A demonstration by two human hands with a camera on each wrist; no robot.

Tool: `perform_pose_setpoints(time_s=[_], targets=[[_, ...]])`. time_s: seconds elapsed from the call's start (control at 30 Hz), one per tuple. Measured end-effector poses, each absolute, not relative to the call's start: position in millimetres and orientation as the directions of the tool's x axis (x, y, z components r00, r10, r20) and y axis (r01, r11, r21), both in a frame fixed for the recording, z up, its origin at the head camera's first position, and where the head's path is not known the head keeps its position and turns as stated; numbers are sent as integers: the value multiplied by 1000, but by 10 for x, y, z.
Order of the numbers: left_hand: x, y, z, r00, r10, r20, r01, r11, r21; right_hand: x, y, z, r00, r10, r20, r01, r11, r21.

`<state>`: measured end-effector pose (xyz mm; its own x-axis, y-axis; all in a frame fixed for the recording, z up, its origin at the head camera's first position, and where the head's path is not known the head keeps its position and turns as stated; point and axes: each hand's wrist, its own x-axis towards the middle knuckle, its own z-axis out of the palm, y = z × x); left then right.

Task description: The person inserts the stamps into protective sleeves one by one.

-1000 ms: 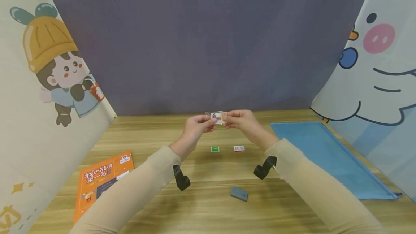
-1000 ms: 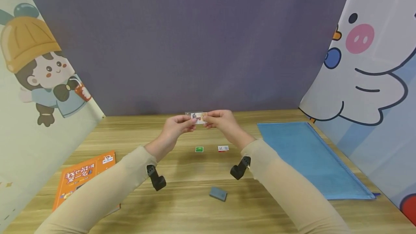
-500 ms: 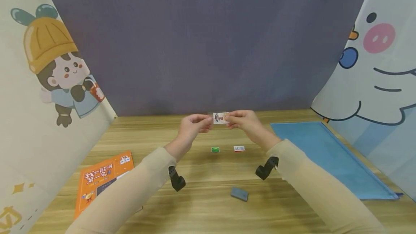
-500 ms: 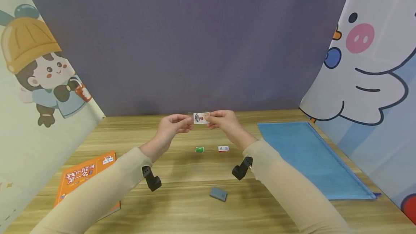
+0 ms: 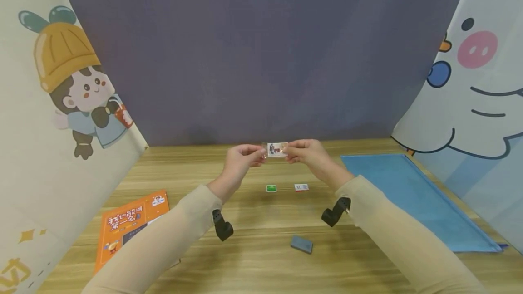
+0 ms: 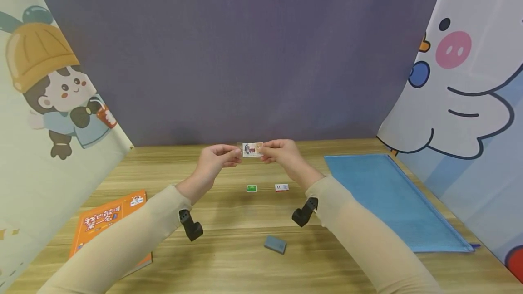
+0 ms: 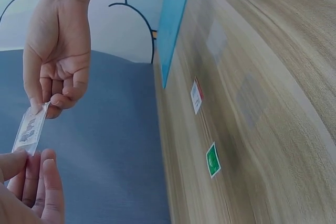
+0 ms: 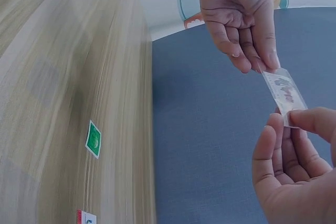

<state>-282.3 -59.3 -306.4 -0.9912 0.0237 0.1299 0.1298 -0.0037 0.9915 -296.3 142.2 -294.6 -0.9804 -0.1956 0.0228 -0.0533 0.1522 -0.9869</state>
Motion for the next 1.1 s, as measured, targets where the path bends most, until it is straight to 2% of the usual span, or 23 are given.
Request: perform_pose_setpoints(time_s=[0.33, 1.1], targets=[[-2815, -591, -3056, -990, 7, 141, 141, 32, 989, -2971, 1432, -2931, -980, -200, 19, -53, 165, -985], [-2823, -565, -3077, -990, -9, 140, 140, 25, 990, -3019, 1426, -2942, -983, -185, -9, -20, 157, -987]])
